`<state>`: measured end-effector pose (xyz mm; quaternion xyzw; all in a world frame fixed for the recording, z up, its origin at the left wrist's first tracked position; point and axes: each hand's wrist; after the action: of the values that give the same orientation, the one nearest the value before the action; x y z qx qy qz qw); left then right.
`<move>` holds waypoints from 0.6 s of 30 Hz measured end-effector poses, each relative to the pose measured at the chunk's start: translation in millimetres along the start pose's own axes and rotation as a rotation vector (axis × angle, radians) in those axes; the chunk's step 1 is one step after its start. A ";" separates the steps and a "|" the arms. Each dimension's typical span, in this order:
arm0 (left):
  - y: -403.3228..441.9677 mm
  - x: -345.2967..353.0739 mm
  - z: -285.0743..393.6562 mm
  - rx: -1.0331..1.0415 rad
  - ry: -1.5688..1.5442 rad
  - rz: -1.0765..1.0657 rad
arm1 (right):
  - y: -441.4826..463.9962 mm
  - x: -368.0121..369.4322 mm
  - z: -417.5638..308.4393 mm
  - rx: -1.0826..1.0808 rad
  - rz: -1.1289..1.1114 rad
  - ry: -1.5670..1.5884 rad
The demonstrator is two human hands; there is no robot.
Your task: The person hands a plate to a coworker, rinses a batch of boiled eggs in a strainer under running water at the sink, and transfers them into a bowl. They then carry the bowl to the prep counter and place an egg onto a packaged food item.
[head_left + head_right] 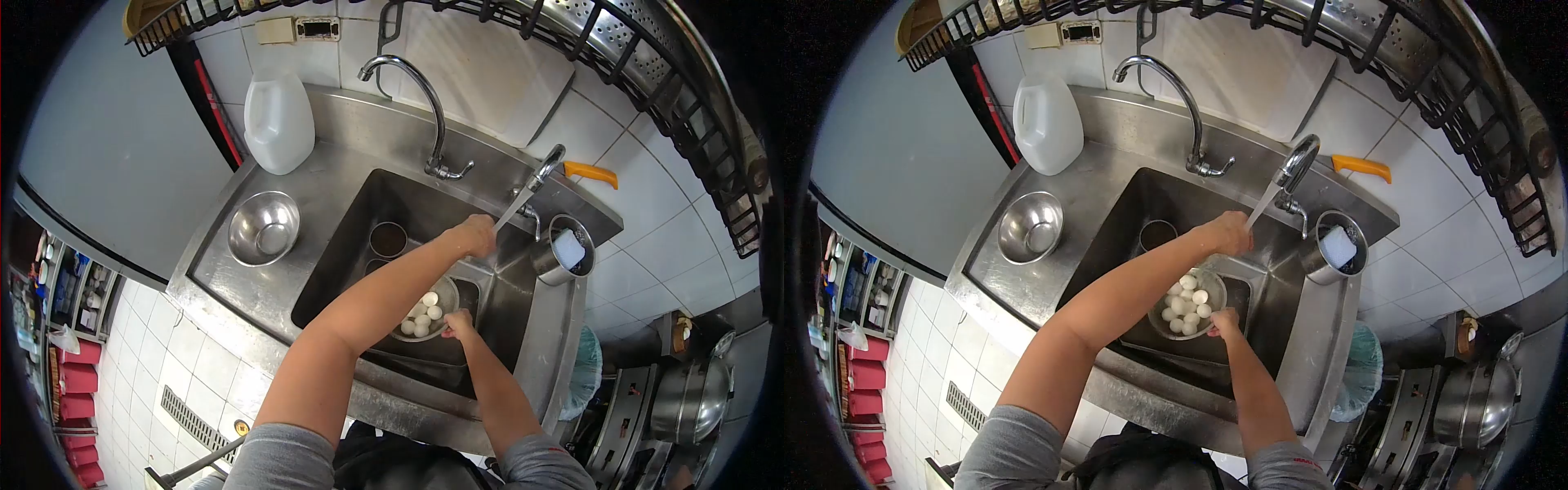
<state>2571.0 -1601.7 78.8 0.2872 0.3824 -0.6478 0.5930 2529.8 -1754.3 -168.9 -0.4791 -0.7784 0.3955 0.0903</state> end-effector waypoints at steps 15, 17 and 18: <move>-23.9 -37.5 41.1 0.134 -0.052 -0.098 | -103.3 -89.8 -51.1 -0.239 -0.010 0.155; -29.1 -42.8 50.6 0.226 0.064 -0.010 | -116.4 -91.5 -41.7 -0.228 0.028 0.321; -18.8 -37.3 49.5 0.239 0.155 0.049 | -120.7 -89.0 -39.1 -0.194 -0.026 0.420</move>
<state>2561.3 -1622.6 139.4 0.4142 0.3400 -0.6501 0.5387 2515.4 -1834.0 -36.7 -0.5475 -0.7828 0.2092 0.2090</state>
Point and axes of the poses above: each hand's wrist, its own y-axis towards the middle knuckle, its own x-axis out of the palm, z = x × y, and after that the axes turned 5 degrees about -x, right-handed
